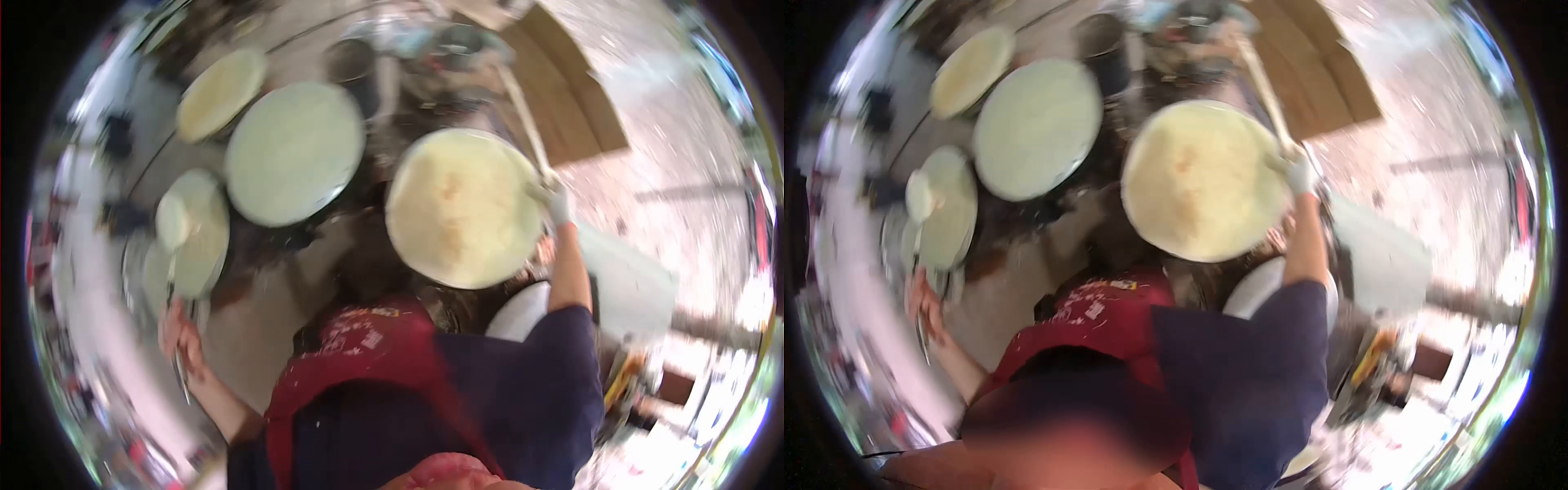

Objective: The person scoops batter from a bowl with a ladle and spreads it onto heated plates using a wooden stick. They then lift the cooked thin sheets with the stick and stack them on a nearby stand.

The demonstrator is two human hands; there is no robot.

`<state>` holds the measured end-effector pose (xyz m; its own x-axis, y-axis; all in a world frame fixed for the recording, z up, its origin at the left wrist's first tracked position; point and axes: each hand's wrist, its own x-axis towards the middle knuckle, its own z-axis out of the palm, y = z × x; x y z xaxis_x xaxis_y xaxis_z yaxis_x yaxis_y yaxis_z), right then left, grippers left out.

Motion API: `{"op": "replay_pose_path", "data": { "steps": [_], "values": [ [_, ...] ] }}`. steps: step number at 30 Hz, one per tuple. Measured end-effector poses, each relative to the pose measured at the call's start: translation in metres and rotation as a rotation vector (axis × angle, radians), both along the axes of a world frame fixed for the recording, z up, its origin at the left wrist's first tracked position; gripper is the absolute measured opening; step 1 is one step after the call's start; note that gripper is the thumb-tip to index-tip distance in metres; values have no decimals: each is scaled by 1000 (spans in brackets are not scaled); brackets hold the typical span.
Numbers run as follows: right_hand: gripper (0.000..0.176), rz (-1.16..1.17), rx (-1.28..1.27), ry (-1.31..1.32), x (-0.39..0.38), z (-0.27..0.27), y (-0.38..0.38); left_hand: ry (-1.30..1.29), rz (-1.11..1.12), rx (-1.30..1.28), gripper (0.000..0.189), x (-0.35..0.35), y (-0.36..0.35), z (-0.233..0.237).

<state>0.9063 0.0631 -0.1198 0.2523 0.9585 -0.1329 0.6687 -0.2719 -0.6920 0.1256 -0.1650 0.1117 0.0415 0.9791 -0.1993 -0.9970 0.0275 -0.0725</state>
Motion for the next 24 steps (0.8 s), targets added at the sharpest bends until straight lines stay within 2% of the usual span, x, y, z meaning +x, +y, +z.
{"op": "replay_pose_path", "data": {
  "steps": [2, 3, 4, 5, 6, 7, 10, 13, 16, 17, 20, 21, 24],
  "values": [
    [37, 74, -44, 408, -16, 4, -1, 113, 40, 45, 53, 4, -9, 14],
    [46, 82, -77, 440, -6, -10, 3, 115, 44, 6, 46, 11, -10, 27],
    [41, 150, -80, 295, -33, 34, 0, 142, 73, 40, 42, 11, -12, 33],
    [34, 131, -53, 293, -37, 37, 0, 164, 83, 74, 38, 8, -17, 38],
    [34, 190, -50, 86, -51, 55, -3, 185, 115, 81, 37, 1, -23, 41],
    [35, 156, -55, 115, -58, 57, -2, 193, 136, 91, 36, -7, -26, 41],
    [36, 196, -56, -16, -96, 98, -11, 185, 214, 109, 34, -37, -46, 38],
    [39, 228, -4, -355, -193, 178, -39, 182, 289, 85, 34, -78, -70, 28],
    [43, 339, 108, -516, -296, 244, -68, 187, 304, 63, 33, -139, -103, 7],
    [45, 403, 206, -510, -325, 256, -76, 214, 307, 31, 33, -162, -116, -1],
    [38, 376, 83, -611, -428, 309, -100, 405, 310, -32, 31, -229, -148, -24],
    [37, 468, 206, -570, -450, 315, -104, 483, 316, -48, 30, -247, -156, -26],
    [34, 497, 152, -331, -527, 356, -110, 528, 385, -150, 27, -289, -178, -27]
  ]
}}
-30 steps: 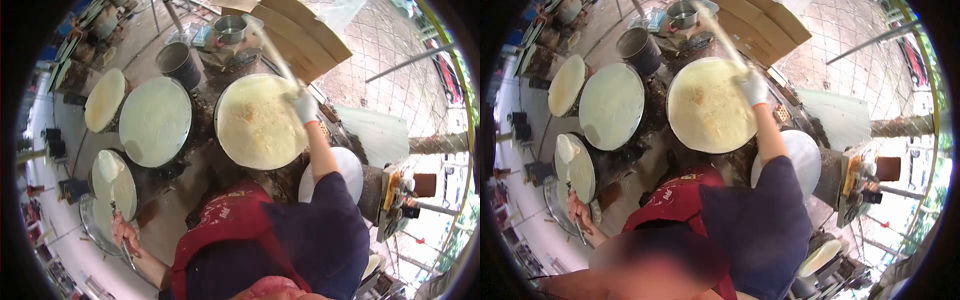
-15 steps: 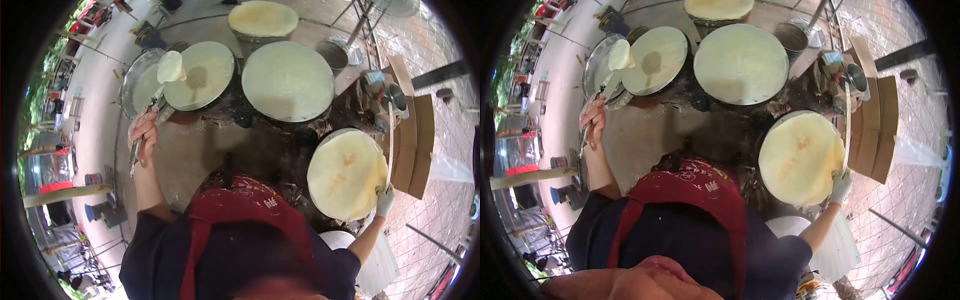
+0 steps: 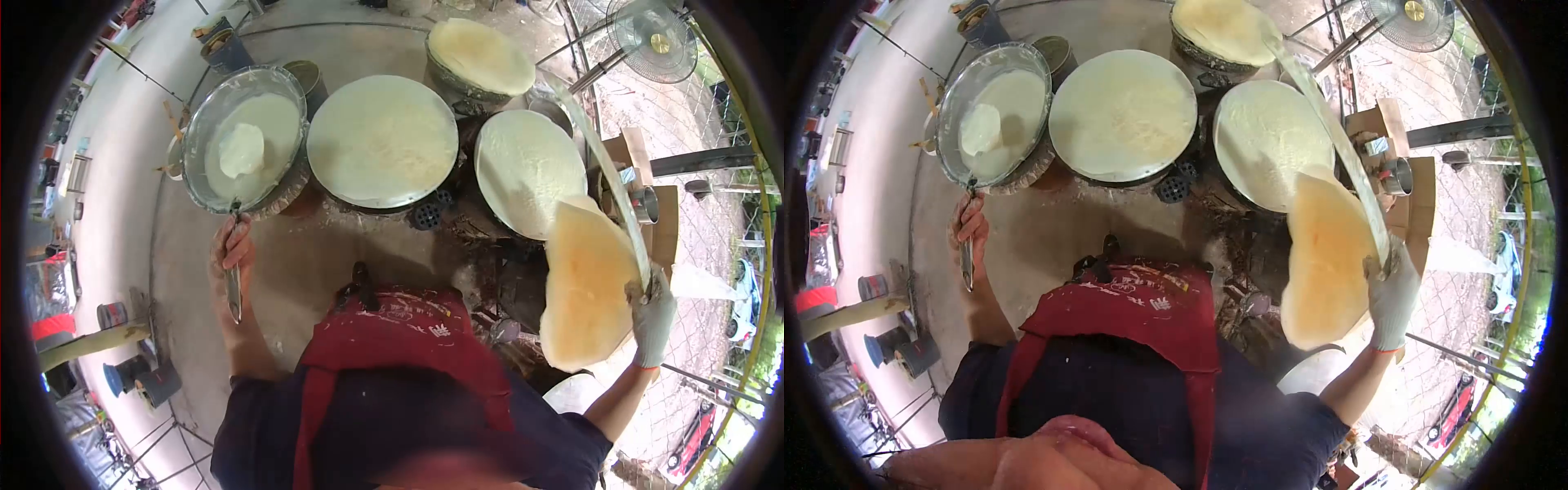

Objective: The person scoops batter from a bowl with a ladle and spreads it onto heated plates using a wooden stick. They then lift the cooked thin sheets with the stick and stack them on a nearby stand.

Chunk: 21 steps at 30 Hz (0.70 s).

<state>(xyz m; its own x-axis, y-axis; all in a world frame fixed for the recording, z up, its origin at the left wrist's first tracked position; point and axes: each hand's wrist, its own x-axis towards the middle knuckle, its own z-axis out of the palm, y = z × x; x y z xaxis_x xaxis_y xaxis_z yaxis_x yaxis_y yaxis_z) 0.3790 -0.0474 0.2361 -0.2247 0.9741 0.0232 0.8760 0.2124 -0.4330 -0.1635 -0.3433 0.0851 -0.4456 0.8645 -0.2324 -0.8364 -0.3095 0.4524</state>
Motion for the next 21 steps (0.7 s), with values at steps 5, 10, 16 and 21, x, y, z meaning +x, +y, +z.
{"op": "replay_pose_path", "data": {
  "steps": [5, 10, 16, 21],
  "values": [
    [31, 90, -98, 116, -106, 43, 64, 60, 134, -133, 23, -54, -18, -9],
    [28, 250, -306, 166, -213, 6, 200, -53, 96, 24, 23, -86, -20, -27],
    [43, 484, 116, -50, -309, -36, 395, -68, 467, -188, 29, -66, 5, -9],
    [34, 539, 606, -242, -382, -8, 412, -174, 386, 26, 36, -79, 11, -13]
  ]
}}
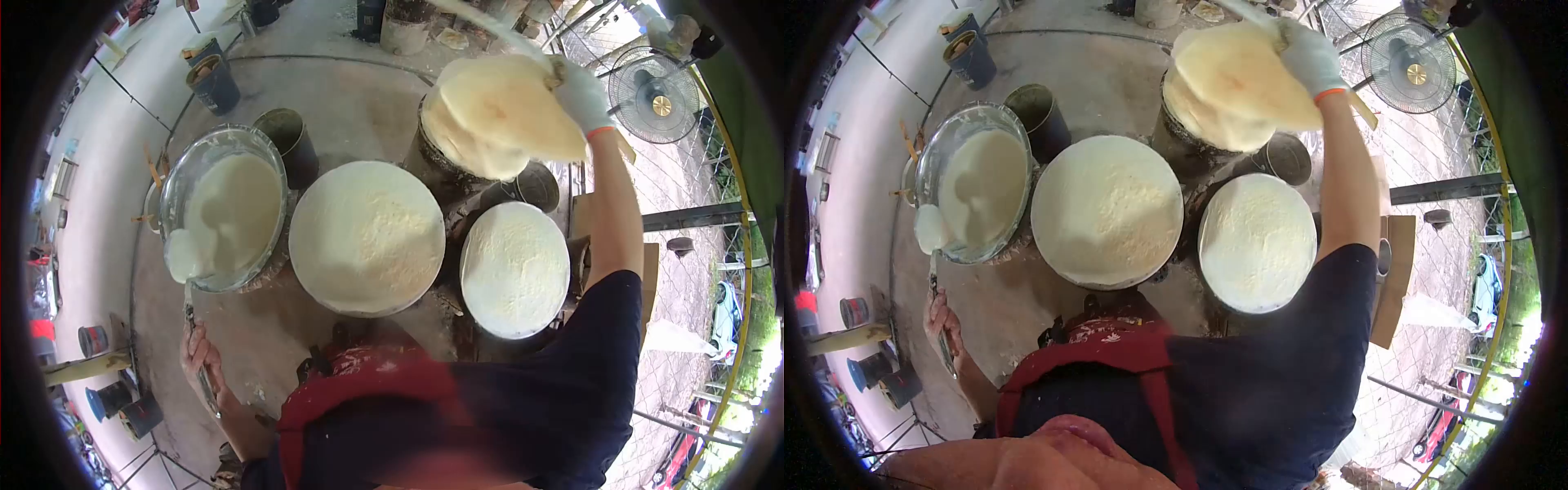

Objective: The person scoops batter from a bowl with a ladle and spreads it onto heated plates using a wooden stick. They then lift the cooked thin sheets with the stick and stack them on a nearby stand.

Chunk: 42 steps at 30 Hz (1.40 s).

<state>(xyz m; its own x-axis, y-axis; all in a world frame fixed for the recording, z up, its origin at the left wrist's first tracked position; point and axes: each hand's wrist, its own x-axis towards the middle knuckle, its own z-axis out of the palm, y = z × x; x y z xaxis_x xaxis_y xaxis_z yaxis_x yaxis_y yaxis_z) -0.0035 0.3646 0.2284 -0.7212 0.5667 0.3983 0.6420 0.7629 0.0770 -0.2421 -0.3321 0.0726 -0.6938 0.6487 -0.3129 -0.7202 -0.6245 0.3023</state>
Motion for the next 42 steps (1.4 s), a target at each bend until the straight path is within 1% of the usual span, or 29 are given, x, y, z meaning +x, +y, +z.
{"op": "replay_pose_path", "data": {
  "steps": [2, 3, 4, 6, 8, 11, 14, 16, 17, 18, 19, 20, 21, 23, 24, 26, 27, 29, 30, 32, 33, 34, 35, 37, 38, 39, 40, 41, 42],
  "values": [
    [32, 45, 107, -87, -18, -55, 35, -32, -3, 36, 39, 2, 6, 2],
    [10, 88, 285, -72, -26, -89, 35, -41, -7, 65, 40, 4, 9, 4],
    [12, 44, 278, -203, -33, -132, 49, -51, -13, 94, 41, 4, 13, 6],
    [16, 49, 253, -182, -38, -207, 42, -35, 60, 42, 44, 11, 18, 9],
    [18, -20, 139, -165, -43, -278, 43, -42, 71, 62, 45, 13, 25, 10],
    [29, -104, -82, -187, -43, -347, 32, -98, 3, 166, 46, 5, 36, 15],
    [37, -120, -200, -188, -37, -363, 23, -112, -21, 198, 45, -3, 39, 15],
    [46, -124, -410, -122, -36, -354, 22, -65, -60, 144, 44, -17, 31, 13],
    [46, -88, -417, -68, -30, -346, 15, -83, -48, 123, 43, -22, 30, 23],
    [55, -103, -449, 14, -26, -349, 12, -95, -42, 116, 42, -26, 42, 27],
    [58, -142, -424, 39, -22, -341, 5, -100, -35, 128, 41, -30, 58, 25],
    [62, -176, -389, 69, -16, -338, -3, -80, -111, 194, 39, -35, 70, 26],
    [61, -188, -550, 139, -6, -345, -8, -105, -125, 217, 39, -45, 69, 21],
    [54, -216, -854, 260, 16, -332, -46, -161, -156, 259, 40, -67, 59, 7],
    [50, -242, -993, 307, 24, -309, -75, -164, -173, 237, 40, -77, 56, 4],
    [39, -355, -1364, 507, 53, -342, -125, -172, -220, 186, 41, -103, 52, -1],
    [36, -421, -1534, 628, 61, -322, -169, -192, -280, 216, 41, -116, 54, -5],
    [34, -395, -1566, 1070, 88, -355, -248, -230, -406, 291, 43, -142, 57, -15],
    [44, -360, -1473, 1160, 92, -352, -288, -209, -478, 317, 42, -168, 46, -29],
    [46, -538, -1454, 1201, 98, -344, -353, -41, -476, 208, 40, -223, 16, -64],
    [47, -622, -1448, 1222, 99, -345, -381, -2, -526, 203, 39, -240, 11, -70],
    [42, -620, -1226, 1344, 91, -366, -401, 39, -575, 199, 38, -254, 9, -72],
    [39, -689, -1217, 1319, 94, -380, -414, 31, -676, 245, 38, -268, 12, -75],
    [33, -816, -1223, 1257, 91, -382, -434, 17, -855, 328, 37, -279, 21, -68],
    [26, -965, -1344, 1130, 91, -378, -434, 14, -946, 363, 36, -285, 26, -61],
    [34, -836, -1230, 1255, 90, -398, -430, 12, -966, 344, 36, -295, 25, -62],
    [38, -736, -1200, 1365, 90, -412, -423, 9, -985, 326, 36, -304, 24, -63],
    [43, -635, -1166, 1468, 90, -421, -418, 1, -927, 247, 36, -329, 8, -76],
    [46, -673, -1164, 1378, 91, -416, -411, -33, -913, 232, 37, -328, 9, -74]
  ]
}}
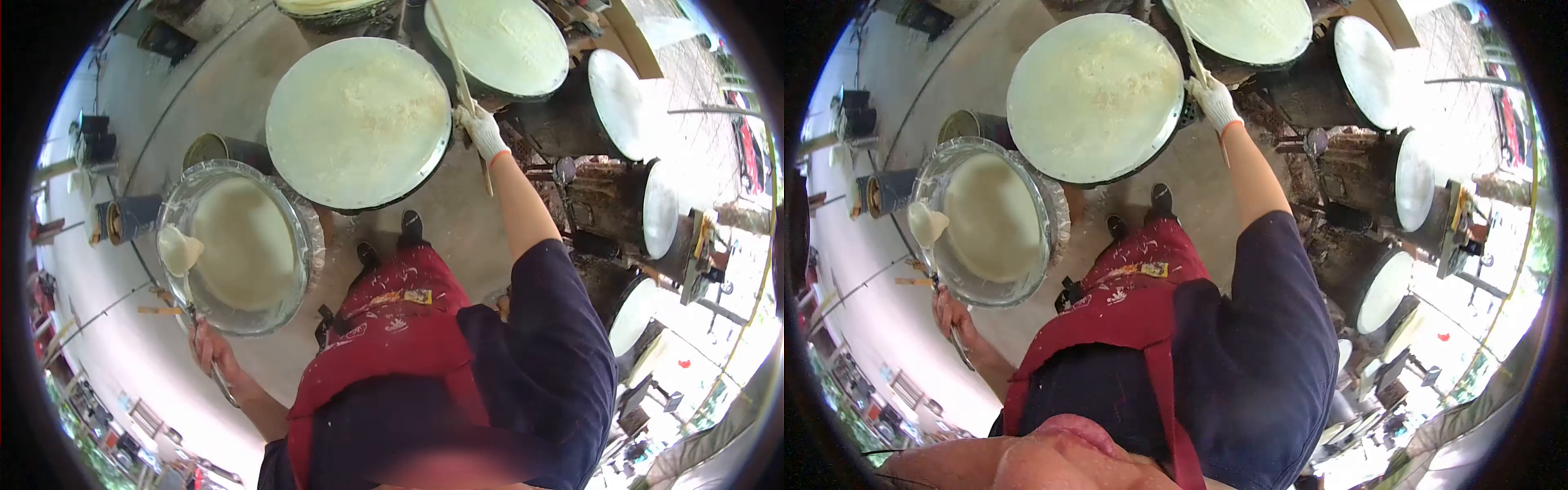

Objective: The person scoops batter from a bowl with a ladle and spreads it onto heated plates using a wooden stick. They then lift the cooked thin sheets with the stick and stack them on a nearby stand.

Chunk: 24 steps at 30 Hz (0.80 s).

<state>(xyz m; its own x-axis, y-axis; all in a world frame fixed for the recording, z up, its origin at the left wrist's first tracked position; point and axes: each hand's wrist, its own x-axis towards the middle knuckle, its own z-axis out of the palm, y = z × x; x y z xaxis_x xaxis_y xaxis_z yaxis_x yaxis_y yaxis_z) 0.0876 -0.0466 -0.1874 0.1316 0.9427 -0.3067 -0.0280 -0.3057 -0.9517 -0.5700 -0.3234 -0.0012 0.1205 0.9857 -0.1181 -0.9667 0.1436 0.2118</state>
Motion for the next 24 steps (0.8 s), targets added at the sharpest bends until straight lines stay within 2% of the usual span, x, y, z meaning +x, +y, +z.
{"op": "replay_pose_path", "data": {
  "steps": [3, 5, 6, 7, 9, 10, 12, 15, 16, 19, 22, 23, 24],
  "values": [
    [54, 115, 46, -140, 11, -1, 28, -161, -67, 3, 40, 46, 16, 35],
    [58, 196, 27, -46, 10, 10, 45, -247, 42, -74, 44, 40, 3, 33],
    [59, 237, 39, -118, 12, 8, 54, -257, 69, -107, 44, 44, 5, 38],
    [60, 278, 52, -190, 12, 8, 62, -266, 97, -140, 45, 54, 10, 46],
    [56, 315, 14, -140, 11, 11, 73, -222, 113, -192, 43, 85, 9, 69],
    [56, 348, 8, -235, 10, 26, 75, -188, 99, -149, 33, 103, 13, 75],
    [54, 420, -6, -427, 6, 55, 75, -175, 96, -134, 29, 124, 16, 82],
    [58, 418, 226, -444, 2, 32, 94, -144, 131, -155, 28, 148, 16, 94],
    [48, 563, 26, -530, 4, 32, 107, -156, 136, -157, 28, 153, 16, 96],
    [41, 722, 200, -795, -4, 21, 118, -169, 147, -148, 29, 159, 11, 98],
    [50, 610, 98, -615, -11, 36, 99, -166, 115, -125, 32, 153, 10, 95],
    [58, 463, 87, -527, -7, 15, 94, -179, 114, -123, 33, 153, 12, 95],
    [63, 444, 91, -457, -7, 13, 85, -193, 110, -125, 34, 152, 14, 94]
  ]
}}
